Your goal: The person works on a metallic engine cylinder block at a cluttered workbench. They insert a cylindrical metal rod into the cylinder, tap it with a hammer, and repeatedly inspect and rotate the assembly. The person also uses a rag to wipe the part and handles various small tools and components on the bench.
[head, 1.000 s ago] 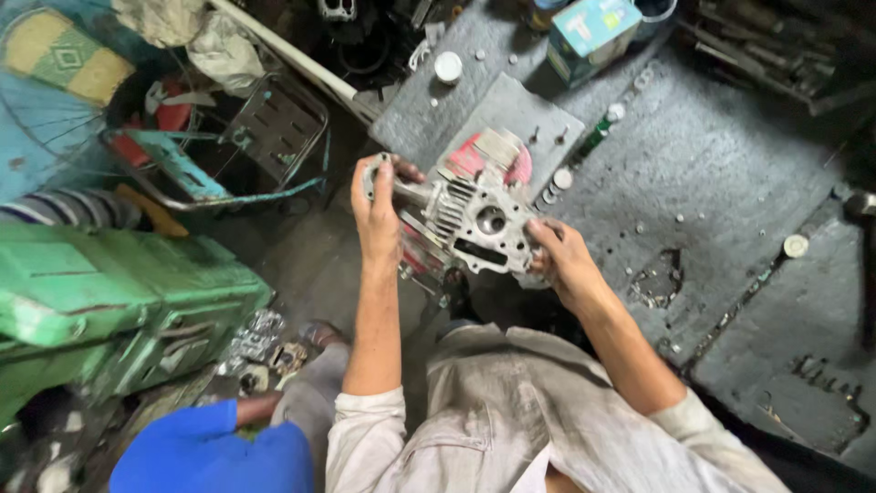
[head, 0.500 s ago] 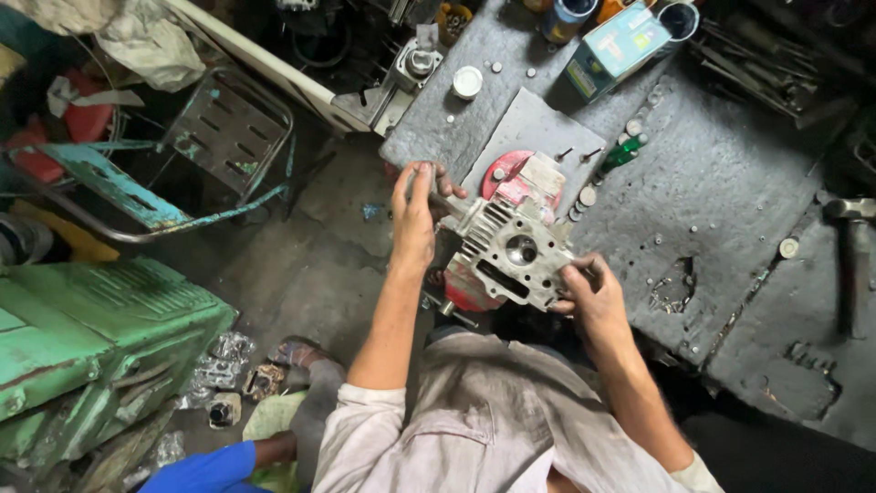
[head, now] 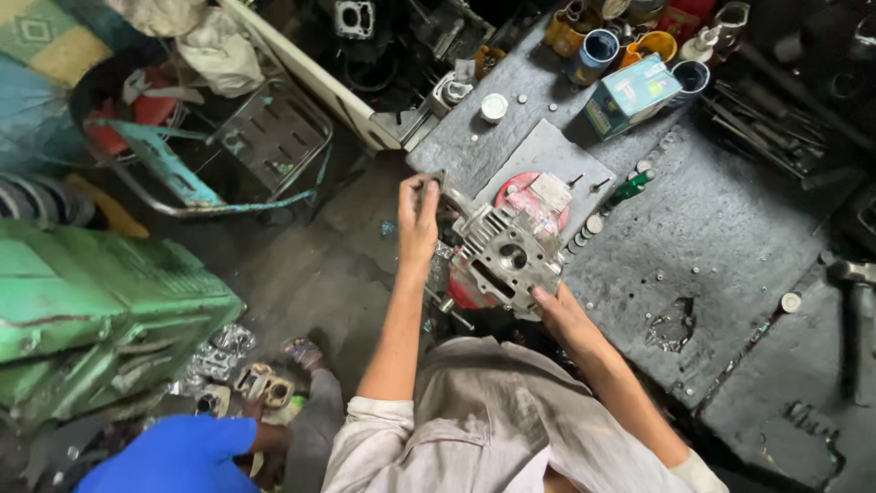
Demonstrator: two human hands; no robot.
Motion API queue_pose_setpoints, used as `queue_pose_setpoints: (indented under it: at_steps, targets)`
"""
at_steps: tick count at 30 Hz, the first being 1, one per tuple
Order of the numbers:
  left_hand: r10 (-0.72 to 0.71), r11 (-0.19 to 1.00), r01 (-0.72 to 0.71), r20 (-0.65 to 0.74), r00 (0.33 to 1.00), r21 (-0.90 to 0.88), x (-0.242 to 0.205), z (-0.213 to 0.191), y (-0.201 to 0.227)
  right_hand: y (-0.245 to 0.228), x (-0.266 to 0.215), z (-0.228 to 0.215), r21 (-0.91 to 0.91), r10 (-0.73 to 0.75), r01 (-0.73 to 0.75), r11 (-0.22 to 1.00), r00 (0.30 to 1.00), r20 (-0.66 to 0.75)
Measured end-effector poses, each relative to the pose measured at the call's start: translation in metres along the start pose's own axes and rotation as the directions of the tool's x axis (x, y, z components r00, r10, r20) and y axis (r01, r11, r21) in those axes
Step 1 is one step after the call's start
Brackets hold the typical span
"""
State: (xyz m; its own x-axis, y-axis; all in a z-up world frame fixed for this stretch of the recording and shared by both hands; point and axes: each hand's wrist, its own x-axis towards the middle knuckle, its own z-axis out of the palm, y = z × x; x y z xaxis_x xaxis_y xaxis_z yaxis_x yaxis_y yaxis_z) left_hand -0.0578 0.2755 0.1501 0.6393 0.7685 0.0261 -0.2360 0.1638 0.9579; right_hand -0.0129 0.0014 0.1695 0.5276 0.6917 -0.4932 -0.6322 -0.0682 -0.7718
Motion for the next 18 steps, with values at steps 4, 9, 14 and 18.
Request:
queue_pose_setpoints:
  at_steps: [4, 9, 14, 18]
  targets:
    - [0.234, 0.863, -0.183, -0.052, 0.971, 0.470, -0.020, -0.041, -0.020, 0.002, 0.018, -0.001, -0.064, -0.124, 0.129, 0.990, 0.990, 0.068]
    - [0.290, 0.526, -0.328, 0.197, 0.936, 0.784, -0.091, -0.079, -0.039, 0.006, 0.028, -0.006, -0.100, -0.147, 0.156, 0.983, 0.985, 0.092]
    - [0.320, 0.196, -0.224, 0.154, 0.935, 0.955, -0.120, -0.059, -0.080, 0.008, 0.035, -0.005, -0.108, -0.200, 0.209, 0.972, 0.975, 0.093]
    - [0.053, 0.402, 0.105, -0.138, 0.989, 0.910, -0.123, -0.057, -0.135, 0.006, 0.041, -0.004, -0.062, -0.191, 0.200, 0.978, 0.974, 0.125]
